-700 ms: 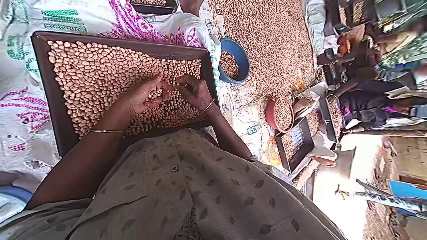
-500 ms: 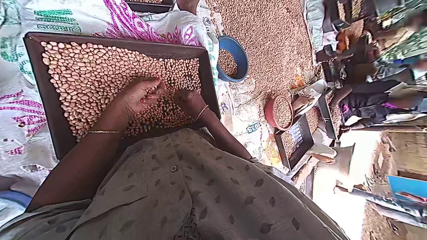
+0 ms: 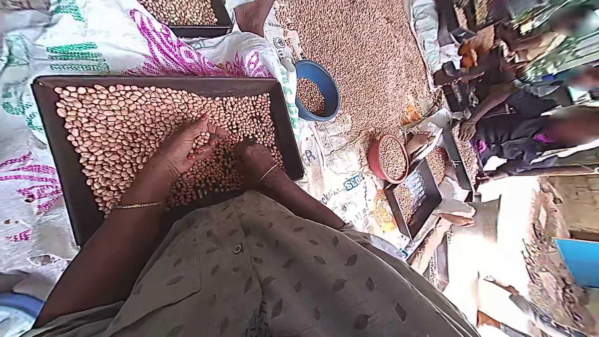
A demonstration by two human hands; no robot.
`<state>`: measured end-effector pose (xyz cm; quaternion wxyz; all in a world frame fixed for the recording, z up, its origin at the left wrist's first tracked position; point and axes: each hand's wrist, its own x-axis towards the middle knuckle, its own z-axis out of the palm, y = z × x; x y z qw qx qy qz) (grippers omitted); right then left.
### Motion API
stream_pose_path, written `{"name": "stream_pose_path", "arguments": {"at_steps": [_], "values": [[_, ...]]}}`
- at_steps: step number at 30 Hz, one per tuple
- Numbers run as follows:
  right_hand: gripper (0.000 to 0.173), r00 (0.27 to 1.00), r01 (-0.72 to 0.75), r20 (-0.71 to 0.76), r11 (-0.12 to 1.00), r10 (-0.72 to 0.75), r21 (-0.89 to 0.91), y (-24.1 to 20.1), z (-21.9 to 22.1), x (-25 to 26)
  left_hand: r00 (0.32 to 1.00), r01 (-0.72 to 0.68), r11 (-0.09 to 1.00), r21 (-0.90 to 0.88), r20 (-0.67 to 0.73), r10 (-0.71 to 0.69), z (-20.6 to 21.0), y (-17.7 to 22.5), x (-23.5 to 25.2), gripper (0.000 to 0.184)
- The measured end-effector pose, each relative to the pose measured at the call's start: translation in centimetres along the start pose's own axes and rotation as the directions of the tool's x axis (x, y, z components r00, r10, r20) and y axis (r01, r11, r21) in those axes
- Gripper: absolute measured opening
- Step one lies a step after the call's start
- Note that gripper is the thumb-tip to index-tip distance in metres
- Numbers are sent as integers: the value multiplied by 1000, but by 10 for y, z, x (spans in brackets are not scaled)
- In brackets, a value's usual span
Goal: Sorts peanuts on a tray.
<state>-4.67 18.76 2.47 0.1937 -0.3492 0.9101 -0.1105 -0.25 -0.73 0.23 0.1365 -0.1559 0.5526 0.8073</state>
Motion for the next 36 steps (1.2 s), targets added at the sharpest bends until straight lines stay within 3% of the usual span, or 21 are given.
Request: {"name": "stream_pose_path", "arguments": {"at_steps": [3, 5, 7, 8, 10, 11, 17, 19, 22, 23, 26, 29, 32, 36], "values": [[14, 907, 368, -340, 858, -247, 359, 13, -21, 1, 997, 59, 997, 43, 47, -61, 9, 0, -4, 56], [23, 878, 436, -401, 780, -259, 450, 20, -39, 6, 986, 53, 999, -2, 157, -53, 9, -3, -4, 56], [24, 888, 299, -438, 898, -138, 323, 42, -52, 17, 972, 11, 998, -57, 234, 3, 8, -4, -1, 51], [25, 909, 135, -415, 970, -40, 202, 51, -57, 21, 972, -10, 996, -91, 233, 31, 8, -2, -1, 46], [29, 960, -143, -247, 990, 134, -15, 63, -61, 22, 977, -54, 985, -164, 193, 86, 3, -2, 0, 36], [31, 971, -183, -172, 980, 168, -77, 67, -55, 19, 982, -68, 977, -202, 161, 101, 0, -2, 0, 34], [41, 974, -191, 99, 976, 202, -107, 54, -23, -26, 990, -132, 955, -267, 16, 141, -8, 6, -3, 39], [32, 984, -82, 159, 996, 86, -35, 60, -16, -39, 991, -133, 959, -251, -2, 137, -6, 8, -3, 41], [20, 978, 204, -76, 962, -193, 182, 76, -13, -46, 987, -163, 952, -258, -39, 158, -6, 10, -4, 42], [19, 973, 207, -142, 956, -179, 210, 80, -17, -41, 984, -177, 946, -271, -49, 170, -7, 9, -4, 42], [20, 965, 56, -262, 990, -19, 133, 81, -34, -20, 976, -217, 932, -289, -61, 208, -10, 9, -5, 40], [24, 972, -100, -212, 995, 104, 29, 75, -40, 4, 970, -242, 925, -293, -66, 233, -13, 9, -6, 39], [23, 981, -165, -116, 985, 158, -57, 65, -31, 17, 968, -250, 925, -285, -93, 233, -15, 9, -6, 38], [27, 981, -176, -101, 978, 165, -112, 61, -19, 17, 971, -237, 937, -255, -76, 225, -13, 10, -5, 38]]}}
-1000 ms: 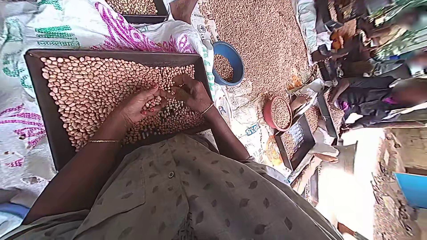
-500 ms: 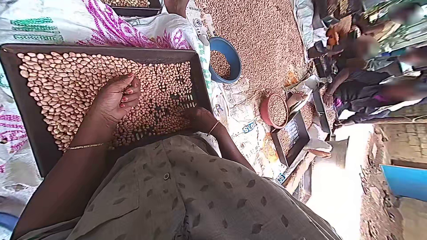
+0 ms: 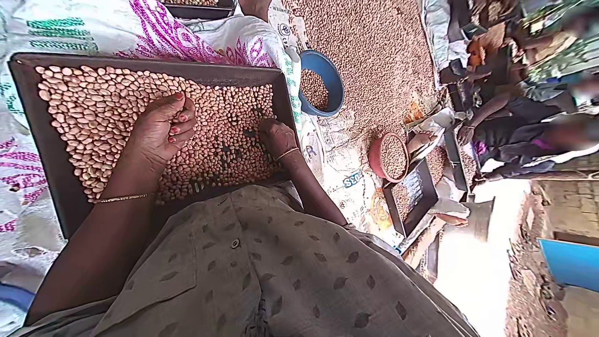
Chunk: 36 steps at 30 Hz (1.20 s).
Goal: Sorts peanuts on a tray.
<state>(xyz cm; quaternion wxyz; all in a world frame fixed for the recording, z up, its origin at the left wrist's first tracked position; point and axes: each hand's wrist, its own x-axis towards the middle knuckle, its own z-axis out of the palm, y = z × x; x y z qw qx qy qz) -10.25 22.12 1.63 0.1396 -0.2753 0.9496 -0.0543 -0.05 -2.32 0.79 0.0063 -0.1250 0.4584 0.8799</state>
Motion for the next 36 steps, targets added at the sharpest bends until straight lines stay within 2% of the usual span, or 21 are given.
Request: {"name": "stream_pose_path", "arguments": {"at_steps": [5, 10, 13, 15, 16, 18, 19, 20, 22, 23, 26, 28, 31, 33, 34, 35, 36], "values": [[24, 991, 30, -132, 999, -29, 12, 1, 11, -5, 997, 63, 997, 32, 31, -64, 6, -3, 1, 38], [25, 998, -48, -44, 994, 44, -94, -12, 7, -3, 992, 97, 991, 91, 68, -103, 4, -4, 2, 43], [28, 996, -86, -10, 996, 85, -32, -15, 3, -3, 987, 137, 974, 182, 56, -150, 7, -6, -1, 45], [22, 991, 5, -130, 987, 17, 161, -9, 1, -2, 982, 161, 958, 239, 54, -179, 9, -8, 0, 48], [17, 971, 124, -233, 955, -60, 270, -8, 0, -1, 978, 178, 947, 268, 58, -200, 11, -10, 1, 50], [15, 897, 388, -390, 794, -207, 469, -16, -5, -1, 960, 222, 926, 306, 99, -263, 12, -14, 2, 55], [18, 872, 463, -418, 705, -254, 537, -23, -9, 0, 950, 247, 921, 301, 110, -291, 13, -15, 2, 56], [21, 860, 493, -431, 668, -274, 558, -29, -13, 4, 943, 265, 928, 263, 130, -306, 12, -16, 2, 56], [21, 848, 479, -464, 744, -256, 465, -29, -16, 24, 951, 254, 955, 151, 143, -275, 12, -16, 3, 49], [23, 865, 431, -433, 819, -254, 380, -23, -16, 36, 961, 228, 968, 103, 134, -241, 12, -14, 2, 43], [33, 958, 273, -141, 944, -249, 188, -8, -5, 54, 991, 126, 992, -16, 47, -125, 5, -7, 1, 35], [28, 938, 347, -64, 930, -341, 125, -1, 4, 43, 999, 54, 995, -83, 6, -54, 0, -1, 0, 35], [20, 812, 547, 80, 802, -578, 240, 13, -2, 13, 999, -6, 991, -137, -34, 2, -4, 2, 1, 36], [18, 743, 522, 191, 734, -641, 434, 17, -21, 4, 998, -17, 992, -125, -54, 10, -2, 5, 1, 37], [18, 755, 446, 231, 739, -614, 505, 18, -32, 4, 999, -14, 993, -120, -54, 7, 0, 5, 1, 38], [18, 798, 383, 219, 754, -561, 534, 17, -41, 8, 999, -11, 993, -120, -53, 5, 2, 5, 1, 38], [19, 855, 359, 154, 778, -496, 515, 14, -48, 15, 999, -6, 993, -119, -51, 0, 3, 4, 1, 38]]}}
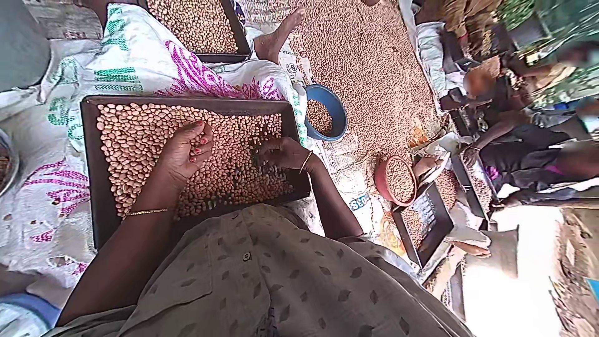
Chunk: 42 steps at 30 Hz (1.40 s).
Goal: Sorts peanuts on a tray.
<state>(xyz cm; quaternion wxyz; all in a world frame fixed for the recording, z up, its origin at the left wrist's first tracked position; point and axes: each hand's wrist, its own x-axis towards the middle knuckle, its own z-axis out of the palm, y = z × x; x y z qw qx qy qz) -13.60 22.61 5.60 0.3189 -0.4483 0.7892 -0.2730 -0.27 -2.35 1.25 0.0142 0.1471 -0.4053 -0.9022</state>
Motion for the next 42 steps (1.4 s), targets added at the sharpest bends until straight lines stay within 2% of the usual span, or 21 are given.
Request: {"name": "stream_pose_path", "arguments": {"at_steps": [3, 6, 9, 15, 19, 24, 30, 32, 33, 35, 36, 37, 38, 39, 41, 42], "values": [[24, 965, -108, -258, 970, 50, -217, 14, -6, 42, 1000, 9, 1000, 8, -6, -9, -1, -2, 0, 39], [27, 927, -293, -340, 869, 156, -400, 19, 10, 72, 1000, -9, 1000, 22, -27, 9, -6, 0, -1, 38], [27, 905, -336, -399, 820, 145, -463, 20, 25, 77, 999, -27, 999, 29, -37, 28, -8, 2, -2, 39], [33, 885, -288, -458, 873, 85, -394, 25, 28, 65, 999, -41, 998, 48, -12, 42, -6, 3, -1, 39], [24, 878, -312, -464, 873, 114, -374, 23, 31, 67, 999, -45, 997, 59, -13, 46, -7, 3, -2, 39], [29, 875, -411, -422, 826, 238, -386, 13, 35, 71, 998, -53, 997, 56, -28, 54, -6, 3, -5, 38], [27, 866, -439, -420, 818, 273, -372, 5, 37, 73, 999, -32, 995, 95, -20, 34, -6, 2, -3, 38], [26, 862, -395, -453, 863, 229, -315, 4, 36, 68, 999, 13, 990, 140, -37, -8, -5, -2, -6, 40], [23, 857, -311, -492, 916, 154, -254, 5, 36, 63, 998, 41, 983, 180, -44, -34, -4, -2, -6, 43], [17, 838, -9, -544, 994, -53, -111, -5, 34, 56, 994, 106, 960, 259, -51, -96, 1, -1, -6, 49], [16, 843, 118, -524, 992, -123, -44, -15, 33, 52, 991, 135, 953, 272, -43, -128, 5, -1, -6, 53], [18, 846, 176, -511, 984, -154, -6, -26, 32, 52, 987, 163, 950, 267, -35, -159, 9, 0, -7, 55], [20, 845, 151, -516, 988, -141, -22, -35, 29, 56, 982, 187, 953, 237, -36, -184, 12, 1, -7, 54], [22, 834, 62, -545, 996, -88, -66, -38, 25, 62, 980, 200, 961, 189, -41, -196, 14, 2, -8, 50], [30, 805, -210, -585, 969, 96, -130, -31, 14, 80, 982, 189, 978, 92, -44, -185, 16, 1, -7, 38], [35, 806, -350, -551, 926, 219, -144, -30, 9, 89, 985, 166, 984, 63, -57, -162, 16, 1, -7, 33]]}}
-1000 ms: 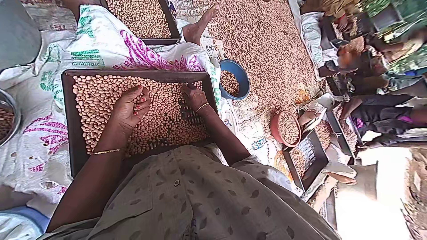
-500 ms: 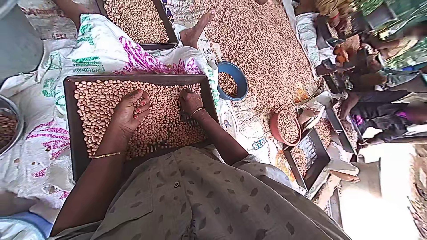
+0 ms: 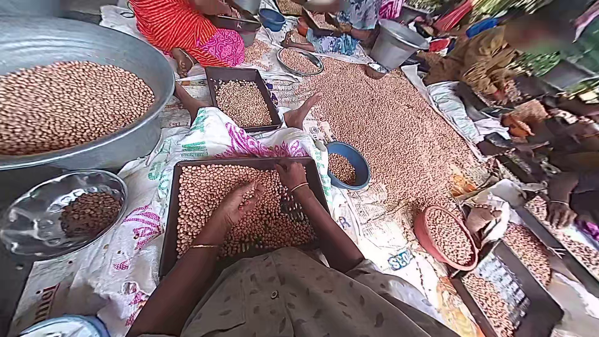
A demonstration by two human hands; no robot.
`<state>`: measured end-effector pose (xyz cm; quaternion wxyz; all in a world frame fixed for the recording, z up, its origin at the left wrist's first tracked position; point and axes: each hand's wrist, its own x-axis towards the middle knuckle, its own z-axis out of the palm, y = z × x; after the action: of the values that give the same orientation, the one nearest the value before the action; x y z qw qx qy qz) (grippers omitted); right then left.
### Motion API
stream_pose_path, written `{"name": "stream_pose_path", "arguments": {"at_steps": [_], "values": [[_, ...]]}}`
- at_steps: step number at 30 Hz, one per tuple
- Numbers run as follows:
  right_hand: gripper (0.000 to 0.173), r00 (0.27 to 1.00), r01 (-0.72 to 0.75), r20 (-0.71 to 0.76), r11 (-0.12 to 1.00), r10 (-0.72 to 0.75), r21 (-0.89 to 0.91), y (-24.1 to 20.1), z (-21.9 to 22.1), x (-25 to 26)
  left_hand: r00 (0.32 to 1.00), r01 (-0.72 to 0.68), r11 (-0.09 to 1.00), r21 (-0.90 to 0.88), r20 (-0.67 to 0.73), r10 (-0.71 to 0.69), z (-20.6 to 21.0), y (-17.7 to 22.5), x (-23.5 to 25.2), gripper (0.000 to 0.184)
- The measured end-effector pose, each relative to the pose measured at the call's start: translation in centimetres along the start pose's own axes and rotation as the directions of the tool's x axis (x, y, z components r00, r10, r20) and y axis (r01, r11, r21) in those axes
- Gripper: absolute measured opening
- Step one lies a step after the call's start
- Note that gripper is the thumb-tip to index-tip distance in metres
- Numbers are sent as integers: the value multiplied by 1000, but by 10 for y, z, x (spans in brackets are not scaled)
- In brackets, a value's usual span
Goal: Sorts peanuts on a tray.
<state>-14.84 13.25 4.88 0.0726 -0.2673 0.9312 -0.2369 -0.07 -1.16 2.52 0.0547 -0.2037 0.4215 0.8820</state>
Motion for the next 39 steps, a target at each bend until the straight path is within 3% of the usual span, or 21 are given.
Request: {"name": "stream_pose_path", "arguments": {"at_steps": [3, 10, 12, 15, 18, 20, 21, 23, 25, 27, 31, 34, 36, 39], "values": [[46, 979, -163, 94, 974, 179, -156, -11, 12, 5, 996, -86, 994, -71, -41, 83, -6, 5, -1, 31], [36, 995, -99, -16, 984, 97, -151, 9, 37, 4, 981, -184, 970, -162, -95, 170, -11, 8, 0, 38], [33, 996, -39, -82, 998, 35, -46, 25, 38, 7, 980, -188, 977, -102, -89, 180, -15, 4, 2, 40], [26, 969, 136, -238, 957, -74, 256, 27, 22, 1, 983, -163, 986, 27, -76, 164, -18, 1, 3, 46], [23, 939, 341, -151, 792, -307, 507, 2, -1, -19, 995, -96, 989, 110, 6, 96, -16, -2, 5, 58], [28, 906, 422, -171, 857, -387, 296, 6, -10, -14, 998, -44, 994, 98, 39, 40, -13, -4, 6, 59], [31, 919, 384, -141, 917, -368, 112, 16, -15, -8, 999, -24, 997, 78, 51, 20, -12, -6, 6, 55], [34, 980, 195, 86, 950, -179, -243, 38, -21, 3, 997, -1, 1000, 24, 82, -1, -13, -8, 6, 44], [36, 977, 166, 191, 898, -94, -407, 62, -7, 5, 991, -29, 997, -67, 128, 37, -19, -8, 6, 40], [46, 968, 179, 239, 876, -76, -447, 69, 1, -13, 987, -101, 987, -126, 111, 116, -24, -3, 4, 37], [45, 923, 166, 382, 942, -45, -290, 61, -12, -65, 979, -204, 967, -151, -39, 201, -26, 9, 1, 42], [27, 808, 254, 529, 963, -260, 86, 64, -34, -95, 972, -235, 956, -178, -41, 231, -26, 6, 2, 42], [23, 758, 251, 517, 909, -398, 332, 71, -39, -91, 970, -243, 955, -168, -50, 238, -21, 2, -2, 41], [20, 871, 283, 315, 909, -378, 307, 60, -38, -60, 963, -267, 947, -179, -28, 266, -23, -2, -1, 42]]}}
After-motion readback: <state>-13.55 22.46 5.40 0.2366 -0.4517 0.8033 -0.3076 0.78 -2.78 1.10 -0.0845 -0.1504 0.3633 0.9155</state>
